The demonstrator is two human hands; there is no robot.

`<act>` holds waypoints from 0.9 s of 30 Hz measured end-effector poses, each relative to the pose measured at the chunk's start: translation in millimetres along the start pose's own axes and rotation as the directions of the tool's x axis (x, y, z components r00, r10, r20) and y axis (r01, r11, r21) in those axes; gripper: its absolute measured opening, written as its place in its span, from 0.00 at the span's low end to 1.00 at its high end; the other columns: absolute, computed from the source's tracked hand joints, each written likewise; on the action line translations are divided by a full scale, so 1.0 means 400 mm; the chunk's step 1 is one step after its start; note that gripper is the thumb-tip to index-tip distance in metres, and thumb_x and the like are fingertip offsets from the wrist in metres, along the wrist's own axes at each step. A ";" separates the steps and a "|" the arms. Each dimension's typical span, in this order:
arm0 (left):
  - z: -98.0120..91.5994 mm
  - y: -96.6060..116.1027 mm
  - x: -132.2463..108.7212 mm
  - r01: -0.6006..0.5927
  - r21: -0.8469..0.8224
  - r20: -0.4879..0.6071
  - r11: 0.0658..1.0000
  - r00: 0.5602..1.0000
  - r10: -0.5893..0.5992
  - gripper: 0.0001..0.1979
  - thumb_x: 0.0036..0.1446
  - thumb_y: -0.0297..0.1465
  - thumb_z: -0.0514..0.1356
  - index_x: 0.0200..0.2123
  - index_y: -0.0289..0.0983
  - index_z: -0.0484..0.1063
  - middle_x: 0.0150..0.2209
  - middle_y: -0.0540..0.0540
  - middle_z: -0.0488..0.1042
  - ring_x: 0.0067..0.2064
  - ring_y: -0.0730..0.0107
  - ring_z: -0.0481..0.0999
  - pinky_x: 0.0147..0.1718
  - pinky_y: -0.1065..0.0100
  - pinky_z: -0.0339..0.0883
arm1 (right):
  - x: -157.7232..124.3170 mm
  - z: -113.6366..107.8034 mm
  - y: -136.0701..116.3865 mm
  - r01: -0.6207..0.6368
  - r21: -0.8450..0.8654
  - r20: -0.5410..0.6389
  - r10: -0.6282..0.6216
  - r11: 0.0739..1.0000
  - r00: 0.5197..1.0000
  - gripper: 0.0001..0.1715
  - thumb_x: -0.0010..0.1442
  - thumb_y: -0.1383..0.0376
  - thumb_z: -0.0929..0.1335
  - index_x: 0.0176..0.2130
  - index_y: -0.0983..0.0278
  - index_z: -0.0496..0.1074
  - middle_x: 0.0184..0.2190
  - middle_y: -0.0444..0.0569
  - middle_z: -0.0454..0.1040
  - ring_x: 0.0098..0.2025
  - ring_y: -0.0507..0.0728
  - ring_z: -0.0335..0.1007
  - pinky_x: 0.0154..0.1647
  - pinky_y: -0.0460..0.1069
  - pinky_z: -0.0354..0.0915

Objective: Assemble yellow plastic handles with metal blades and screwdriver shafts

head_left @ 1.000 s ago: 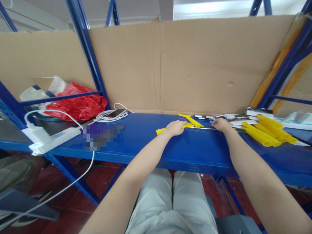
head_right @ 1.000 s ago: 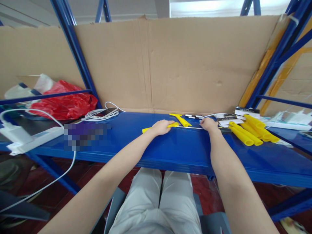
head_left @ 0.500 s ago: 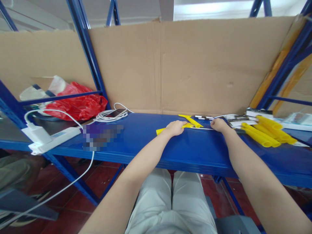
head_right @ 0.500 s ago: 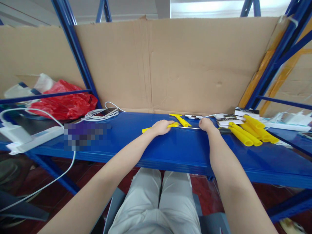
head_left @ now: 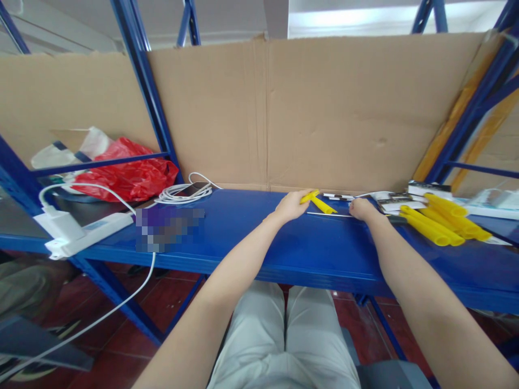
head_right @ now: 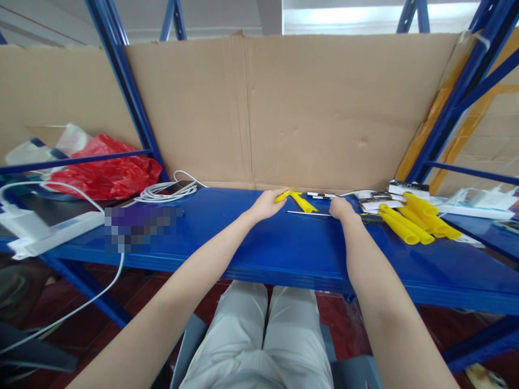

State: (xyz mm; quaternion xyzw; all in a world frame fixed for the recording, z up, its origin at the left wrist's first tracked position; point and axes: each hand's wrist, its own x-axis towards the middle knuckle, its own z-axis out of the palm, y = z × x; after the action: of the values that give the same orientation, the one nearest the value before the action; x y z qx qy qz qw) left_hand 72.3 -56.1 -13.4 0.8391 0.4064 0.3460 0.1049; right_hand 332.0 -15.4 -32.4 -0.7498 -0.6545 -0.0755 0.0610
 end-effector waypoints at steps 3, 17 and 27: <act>-0.014 0.028 0.005 0.070 -0.247 -0.091 0.966 0.991 -0.095 0.13 0.61 0.25 0.57 0.47 0.34 0.75 0.41 0.44 0.80 0.41 0.68 0.79 0.42 0.69 0.71 | -0.001 0.001 -0.001 -0.008 -0.001 -0.002 0.008 1.000 1.000 0.15 0.53 0.74 0.66 0.38 0.68 0.81 0.35 0.63 0.80 0.47 0.66 0.77 0.46 0.52 0.71; -0.014 0.053 -0.011 0.602 -0.679 0.386 0.420 0.779 -0.494 0.06 0.62 0.21 0.52 0.34 0.36 0.65 0.18 0.59 0.57 0.15 0.83 0.55 0.16 0.78 0.50 | -0.027 -0.038 -0.123 0.280 0.778 -0.259 -0.120 0.562 0.958 0.07 0.53 0.71 0.69 0.36 0.64 0.70 0.32 0.48 0.77 0.37 0.54 0.75 0.43 0.49 0.71; -0.011 0.056 -0.013 0.604 -0.645 0.410 0.469 0.791 -0.455 0.06 0.62 0.21 0.52 0.39 0.36 0.67 0.17 0.59 0.57 0.15 0.82 0.55 0.17 0.78 0.51 | -0.086 -0.053 -0.210 0.309 0.877 -0.236 -0.230 0.367 0.944 0.13 0.47 0.73 0.72 0.29 0.62 0.65 0.25 0.41 0.70 0.30 0.51 0.69 0.42 0.50 0.69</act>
State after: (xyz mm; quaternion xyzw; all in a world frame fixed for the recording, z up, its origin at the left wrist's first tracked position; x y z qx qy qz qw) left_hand 80.7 -74.9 -2.3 0.5771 0.4551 0.3533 0.5788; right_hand 243.6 -41.4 -18.9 -0.4769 -0.7011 0.2525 0.4661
